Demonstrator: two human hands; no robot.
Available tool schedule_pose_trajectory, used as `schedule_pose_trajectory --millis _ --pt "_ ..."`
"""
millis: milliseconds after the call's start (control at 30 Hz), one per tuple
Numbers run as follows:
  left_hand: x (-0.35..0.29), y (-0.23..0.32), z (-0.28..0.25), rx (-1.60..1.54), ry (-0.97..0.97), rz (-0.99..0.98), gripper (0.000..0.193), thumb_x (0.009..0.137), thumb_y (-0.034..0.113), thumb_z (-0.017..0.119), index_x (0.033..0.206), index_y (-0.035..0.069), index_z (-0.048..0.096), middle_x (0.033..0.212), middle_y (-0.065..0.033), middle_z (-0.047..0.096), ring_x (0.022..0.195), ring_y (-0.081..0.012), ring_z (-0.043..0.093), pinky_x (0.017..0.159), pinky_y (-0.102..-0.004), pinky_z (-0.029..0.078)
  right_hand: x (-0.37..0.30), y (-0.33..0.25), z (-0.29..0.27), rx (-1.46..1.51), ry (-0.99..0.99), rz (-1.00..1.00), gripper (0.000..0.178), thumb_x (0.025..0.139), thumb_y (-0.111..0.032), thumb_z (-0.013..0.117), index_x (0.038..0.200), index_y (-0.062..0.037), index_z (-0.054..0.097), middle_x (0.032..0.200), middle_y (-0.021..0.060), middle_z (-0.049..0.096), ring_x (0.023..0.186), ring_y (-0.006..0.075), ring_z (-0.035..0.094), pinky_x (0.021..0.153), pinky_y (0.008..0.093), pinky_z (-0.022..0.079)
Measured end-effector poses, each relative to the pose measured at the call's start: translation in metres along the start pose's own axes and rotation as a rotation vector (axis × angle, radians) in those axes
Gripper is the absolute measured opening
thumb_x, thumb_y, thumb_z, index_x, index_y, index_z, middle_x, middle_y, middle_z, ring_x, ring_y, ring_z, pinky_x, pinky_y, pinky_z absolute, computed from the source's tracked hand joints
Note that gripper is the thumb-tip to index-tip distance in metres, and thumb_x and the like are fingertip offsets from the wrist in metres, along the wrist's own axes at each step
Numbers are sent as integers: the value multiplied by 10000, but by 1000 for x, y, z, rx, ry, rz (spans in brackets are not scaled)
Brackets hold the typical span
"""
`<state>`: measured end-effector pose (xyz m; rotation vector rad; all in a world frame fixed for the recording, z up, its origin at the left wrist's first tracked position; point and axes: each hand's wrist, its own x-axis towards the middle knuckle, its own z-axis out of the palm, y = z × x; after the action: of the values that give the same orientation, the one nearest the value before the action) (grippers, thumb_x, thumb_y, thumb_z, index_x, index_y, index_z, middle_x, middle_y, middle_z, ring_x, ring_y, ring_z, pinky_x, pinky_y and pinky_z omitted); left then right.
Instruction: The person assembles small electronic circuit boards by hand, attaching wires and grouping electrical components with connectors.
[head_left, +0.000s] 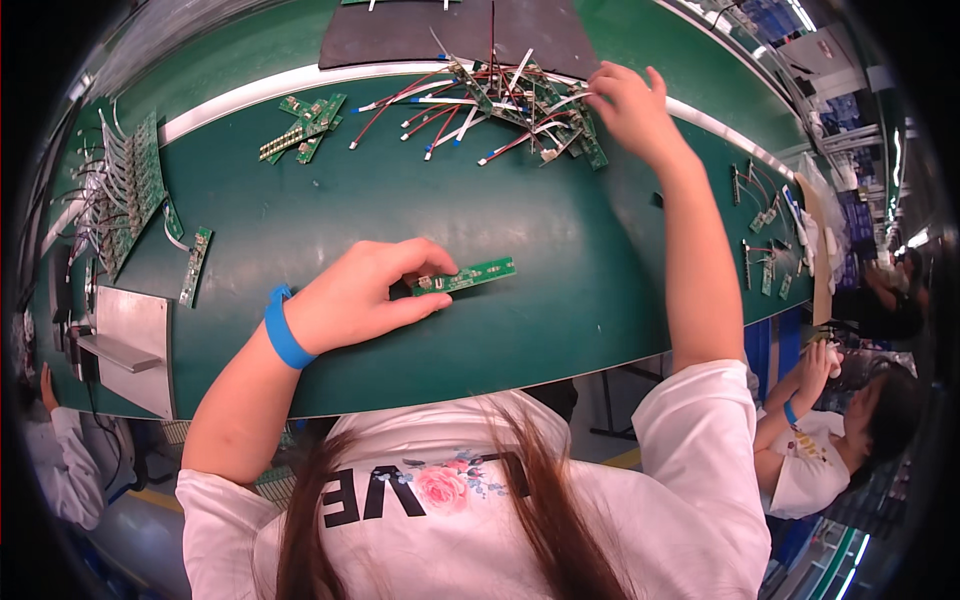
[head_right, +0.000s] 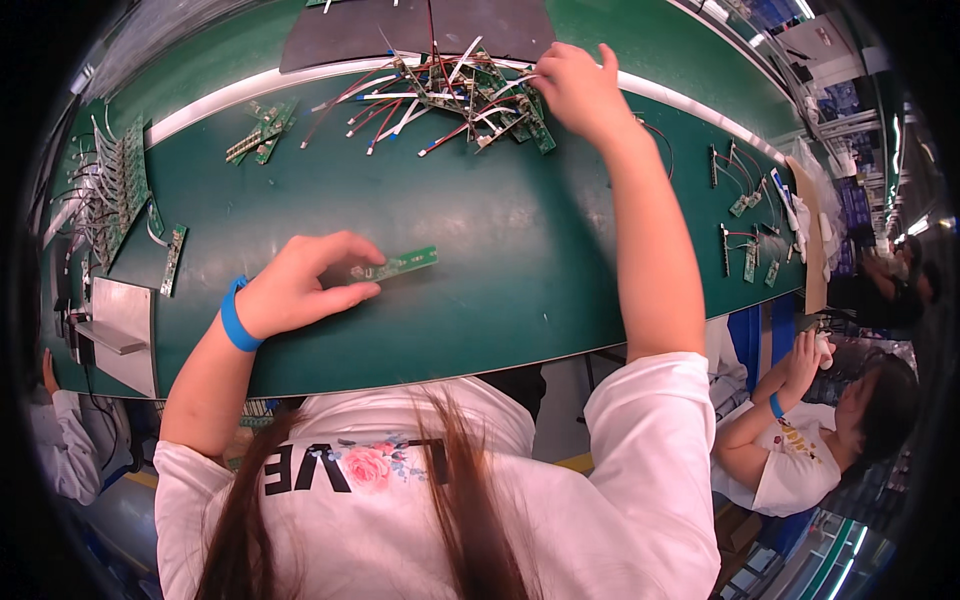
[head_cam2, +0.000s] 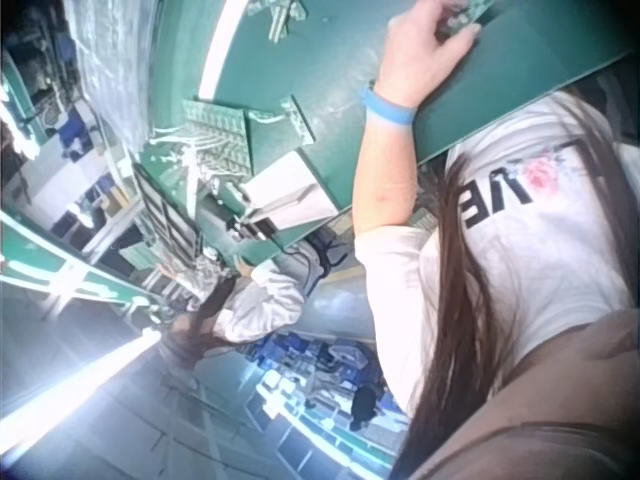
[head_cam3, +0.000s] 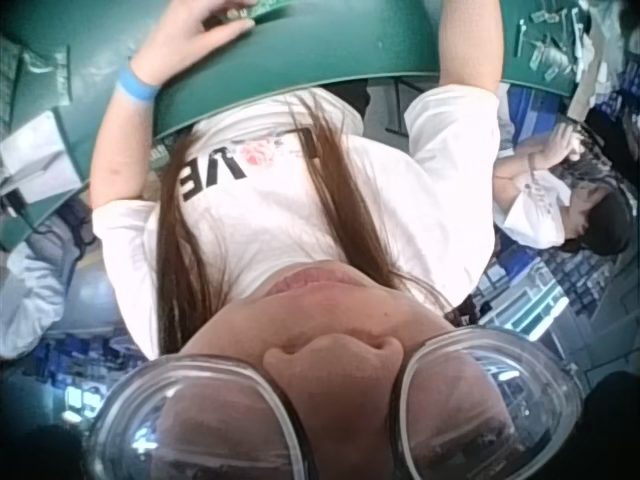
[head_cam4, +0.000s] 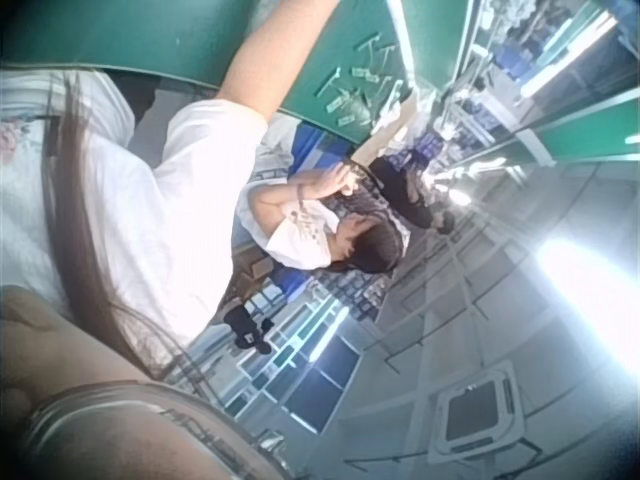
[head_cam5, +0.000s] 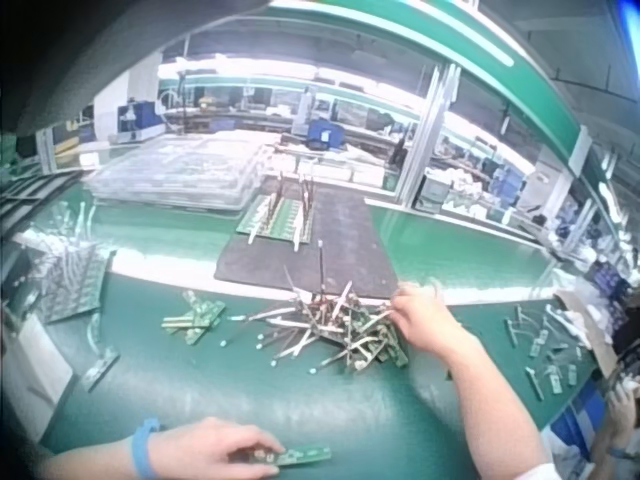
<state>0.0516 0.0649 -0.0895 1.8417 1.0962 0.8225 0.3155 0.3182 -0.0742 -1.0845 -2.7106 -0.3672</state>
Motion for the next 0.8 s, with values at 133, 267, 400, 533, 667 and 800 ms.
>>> schedule_pose_trajectory --millis 133,267,400,533,667,800 --pt "-1 0 -4 -32 -11 -36 243 782 117 679 993 37 591 852 -107 640 704 -212 620 598 -295 477 4 10 -39 429 -208 273 271 887 -301 568 1001 -80 677 765 68 626 736 169 594 700 271 468" --pt "-7 -4 -7 -5 15 -30 244 779 115 682 993 38 594 851 -103 642 727 -215 623 617 -291 481 1 -10 -54 569 -277 252 301 901 -302 550 1074 -81 658 794 41 630 731 111 574 693 241 452" --pt "-5 -2 -8 25 -18 -31 250 777 109 683 998 36 591 865 -104 642 749 -214 626 642 -287 484 -2 -22 -35 1052 -258 181 328 893 -267 564 1139 -59 625 831 12 637 737 90 569 691 236 446" --pt "-6 -6 -7 19 -5 -32 252 776 89 682 1002 32 584 880 -106 635 777 -205 623 671 -285 480 6 -47 -21 1181 -239 238 344 868 -218 599 1149 -22 610 861 9 637 759 78 558 710 221 437" --pt "-7 -7 -6 8 12 -51 247 779 78 679 1001 32 582 865 -99 628 756 -198 613 670 -286 476 16 -56 -11 1115 -167 297 337 833 -174 644 1120 2 621 850 -5 622 734 78 520 696 213 433" --pt "-7 -4 -6 46 18 -10 250 776 82 683 1000 33 582 847 -90 624 721 -192 598 655 -285 476 20 -57 -6 864 -59 251 278 815 -172 673 1040 -10 663 840 -6 630 746 71 511 676 205 418"
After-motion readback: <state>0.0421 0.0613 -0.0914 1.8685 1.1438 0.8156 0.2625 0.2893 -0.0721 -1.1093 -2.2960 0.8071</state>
